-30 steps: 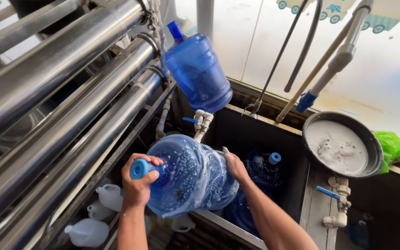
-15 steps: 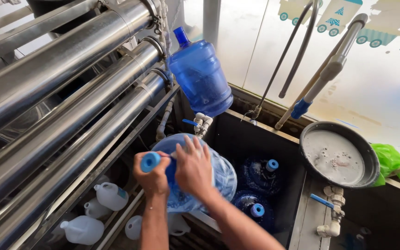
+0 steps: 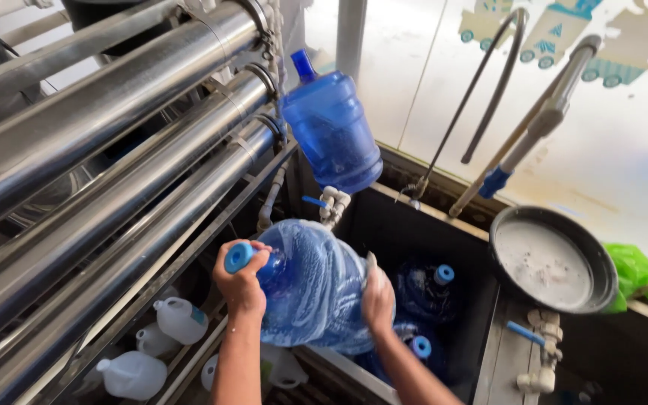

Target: The person scrubs the exterior of large blue water jugs with a soapy sponge in a stainless steel sink. They rinse the jugs under a faucet and place them on a nearby rack among other jugs.

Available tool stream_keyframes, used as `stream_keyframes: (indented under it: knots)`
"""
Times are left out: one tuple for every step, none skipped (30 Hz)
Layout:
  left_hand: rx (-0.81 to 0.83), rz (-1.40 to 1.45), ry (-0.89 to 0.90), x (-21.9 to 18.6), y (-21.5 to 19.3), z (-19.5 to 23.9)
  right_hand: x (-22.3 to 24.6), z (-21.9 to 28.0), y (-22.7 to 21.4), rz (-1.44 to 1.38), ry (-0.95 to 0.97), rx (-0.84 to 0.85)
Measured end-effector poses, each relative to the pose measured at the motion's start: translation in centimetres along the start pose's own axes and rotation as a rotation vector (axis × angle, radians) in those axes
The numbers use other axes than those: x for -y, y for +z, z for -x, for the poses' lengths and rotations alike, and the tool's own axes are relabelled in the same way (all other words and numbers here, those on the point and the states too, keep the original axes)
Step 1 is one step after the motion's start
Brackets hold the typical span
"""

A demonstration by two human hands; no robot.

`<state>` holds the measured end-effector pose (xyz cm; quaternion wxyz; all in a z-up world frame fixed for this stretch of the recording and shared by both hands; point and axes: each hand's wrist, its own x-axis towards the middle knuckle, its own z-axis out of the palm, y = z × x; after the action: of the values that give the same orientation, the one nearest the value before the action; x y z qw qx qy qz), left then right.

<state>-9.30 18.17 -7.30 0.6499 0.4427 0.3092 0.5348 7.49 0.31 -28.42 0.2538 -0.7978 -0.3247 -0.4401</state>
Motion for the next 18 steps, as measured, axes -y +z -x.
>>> stream_keyframes:
  knots:
    - [-0.003, 0.01, 0.005, -0.3, 0.4, -0.1, 4.9, -2.9, -3.3, 0.0, -0.009, -0.007]
    - [-0.058, 0.011, -0.028, -0.6, 0.7, -0.2, 9.2, -6.1, -7.8, -0.385, 0.562, 0.18]
    - [-0.108, -0.002, -0.073, -0.8, 0.5, 0.3, 12.8, -8.8, -14.0, -0.761, 1.148, 0.375]
    - [-0.105, -0.006, -0.081, -1.0, 0.7, 0.5, 14.1, -9.4, -14.9, -0.754, 1.154, 0.376]
    - [-0.085, -0.043, -0.075, -1.1, 0.9, 0.6, 15.4, -10.2, -15.7, -0.812, 1.113, 0.379]
    - [-0.065, -0.08, -0.069, -1.3, 1.2, 0.7, 16.8, -11.0, -16.5, -0.868, 1.071, 0.381]
    - [-0.061, -0.075, -0.073, -1.4, 1.4, 1.0, 15.9, -12.2, -15.7, -0.862, 1.07, 0.376]
    - [-0.035, -0.085, -0.08, -1.5, 1.6, 1.2, 15.0, -13.5, -14.9, -0.677, 0.837, 0.493]
    - [-0.01, -0.096, -0.087, -1.6, 1.8, 1.4, 14.2, -14.7, -14.1, -0.489, 0.602, 0.6]
    - [-0.008, -0.092, -0.091, -1.2, 2.2, 1.7, 11.5, -14.8, -10.7, -0.483, 0.601, 0.598]
    - [0.083, -0.064, -0.002, -0.7, 2.5, 2.0, 8.7, -14.8, -7.5, -0.285, 0.224, 0.531]
    - [0.174, -0.035, 0.086, -0.2, 2.8, 2.4, 5.8, -14.7, -4.3, -0.087, -0.149, 0.455]
    - [0.176, -0.029, 0.083, -1.3, 3.3, 3.0, 3.6, -15.8, -2.2, -0.08, -0.151, 0.454]
    - [0.404, -0.03, 0.133, -2.4, 3.7, 3.6, 1.3, -16.9, -0.2, -0.249, -0.173, 0.673]
    - [0.633, -0.033, 0.185, -3.6, 4.0, 4.1, -0.8, -18.0, 1.9, -0.425, -0.191, 0.889]
    - [0.637, -0.03, 0.183, -3.6, 4.4, 3.8, -0.5, -19.4, 1.3, -0.42, -0.188, 0.888]
    - [0.67, -0.034, 0.168, -3.5, 4.7, 3.6, -0.2, -20.3, 0.7, -0.491, 0.152, 0.937]
    - [0.703, -0.039, 0.153, -3.4, 5.1, 3.4, 0.0, -21.3, 0.0, -0.555, 0.496, 0.964]
